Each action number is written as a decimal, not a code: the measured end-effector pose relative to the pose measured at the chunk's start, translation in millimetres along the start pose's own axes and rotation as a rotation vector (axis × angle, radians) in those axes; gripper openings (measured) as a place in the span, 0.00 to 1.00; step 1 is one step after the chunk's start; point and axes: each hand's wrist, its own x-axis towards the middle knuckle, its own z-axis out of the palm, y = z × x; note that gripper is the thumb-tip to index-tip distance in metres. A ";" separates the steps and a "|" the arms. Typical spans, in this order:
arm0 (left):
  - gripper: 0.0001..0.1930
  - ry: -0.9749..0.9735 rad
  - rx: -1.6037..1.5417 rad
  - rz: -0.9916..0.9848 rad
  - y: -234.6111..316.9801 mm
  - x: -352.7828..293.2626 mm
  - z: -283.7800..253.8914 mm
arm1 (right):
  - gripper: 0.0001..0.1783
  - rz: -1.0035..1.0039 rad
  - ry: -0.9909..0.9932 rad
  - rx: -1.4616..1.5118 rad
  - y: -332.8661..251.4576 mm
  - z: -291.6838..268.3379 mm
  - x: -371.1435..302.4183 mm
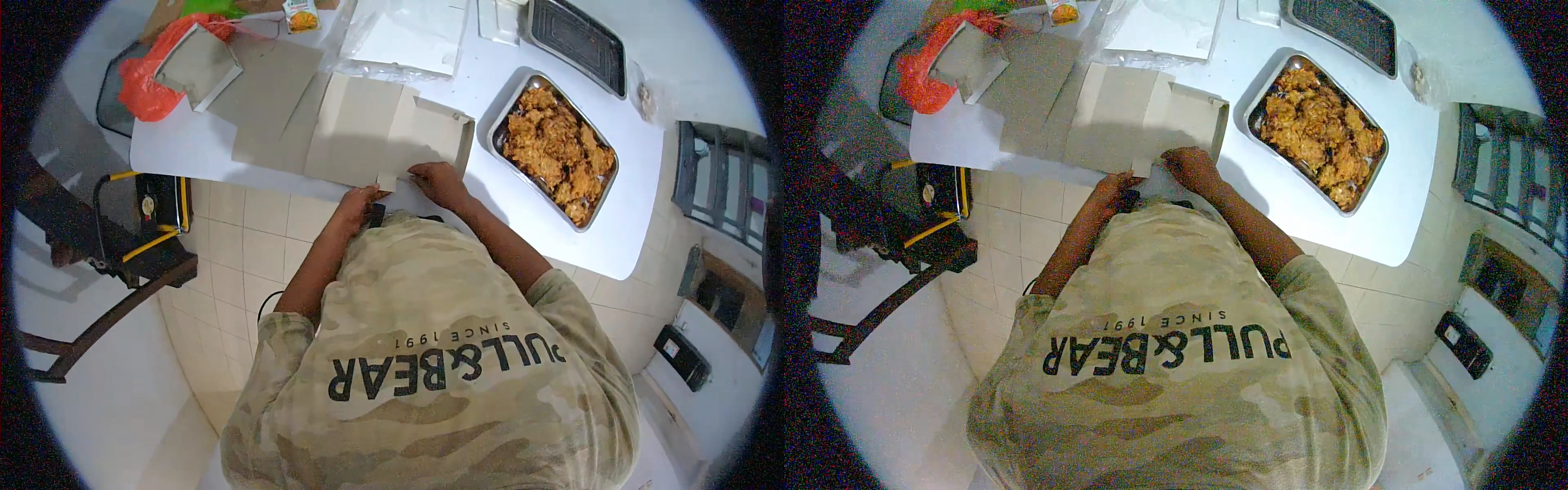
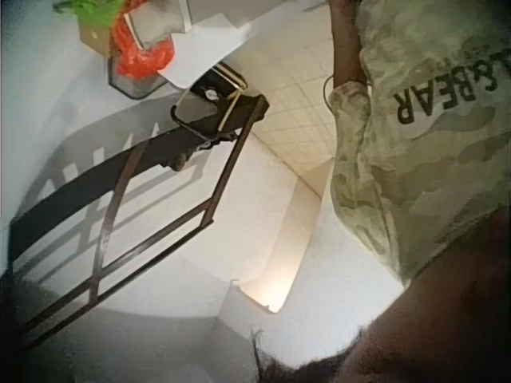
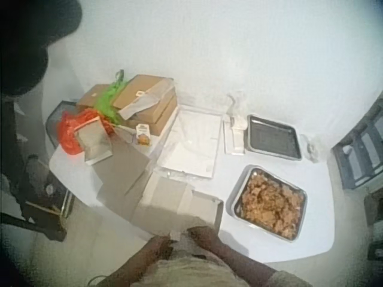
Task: The person assembles several cardboard food boxes by folding and tucking their flaps, then handles a clear plastic bag and continues folding additional boxes on a table.
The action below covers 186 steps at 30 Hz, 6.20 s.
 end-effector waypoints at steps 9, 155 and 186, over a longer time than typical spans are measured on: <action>0.14 0.437 0.234 0.181 23.4 -29.4 33.2 | 0.09 0.057 0.053 0.145 -5.7 13.0 -3.5; 0.24 0.725 0.634 0.605 5.8 -16.9 19.2 | 0.14 0.093 0.114 0.139 40.9 -43.0 108.9; 0.18 0.179 0.969 0.861 13.1 -38.1 15.1 | 0.12 0.385 0.478 -0.302 6.1 -9.9 -42.8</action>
